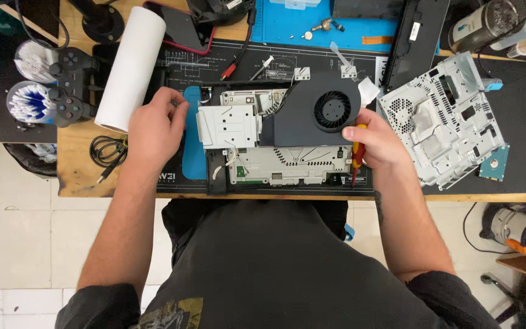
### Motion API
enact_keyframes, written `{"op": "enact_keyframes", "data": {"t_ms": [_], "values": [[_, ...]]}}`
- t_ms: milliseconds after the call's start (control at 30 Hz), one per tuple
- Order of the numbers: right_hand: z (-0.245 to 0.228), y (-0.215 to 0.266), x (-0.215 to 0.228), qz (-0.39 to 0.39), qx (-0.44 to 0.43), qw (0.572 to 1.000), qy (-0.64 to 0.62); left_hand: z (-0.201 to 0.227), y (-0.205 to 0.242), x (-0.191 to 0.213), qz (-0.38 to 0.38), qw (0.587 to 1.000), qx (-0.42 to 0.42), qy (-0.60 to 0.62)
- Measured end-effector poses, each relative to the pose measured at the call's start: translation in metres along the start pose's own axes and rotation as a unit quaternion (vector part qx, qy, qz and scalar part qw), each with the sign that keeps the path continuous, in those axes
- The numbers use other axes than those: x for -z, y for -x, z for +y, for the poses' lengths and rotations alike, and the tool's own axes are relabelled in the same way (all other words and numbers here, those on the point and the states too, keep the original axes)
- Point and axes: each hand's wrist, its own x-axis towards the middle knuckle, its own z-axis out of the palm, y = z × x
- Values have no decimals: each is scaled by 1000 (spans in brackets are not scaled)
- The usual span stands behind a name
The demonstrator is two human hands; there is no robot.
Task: The person uses a screwdriver to fasten screws onto a metal chassis. They then flip the chassis over and attach a black fan assembly to the internal components, securing it with additional screws.
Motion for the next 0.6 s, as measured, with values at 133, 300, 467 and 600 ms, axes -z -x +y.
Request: {"op": "enact_keyframes", "data": {"t_ms": [133, 300, 467, 600], "values": [[11, -15, 26, 10, -26, 1000, 10, -8, -4, -2, -3, 1000, -5, 7], [3, -20, 36, 20, -11, 1000, 12, 0, -2, 2, -3, 1000, -3, -3], [1, -21, 29, 20, -32, 999, 21, -4, -1, 3, -12, 1000, -1, 5], [-11, -20, 13, 20, 0, 999, 29, 3, 4, 4, -18, 1000, -14, -18]]}}
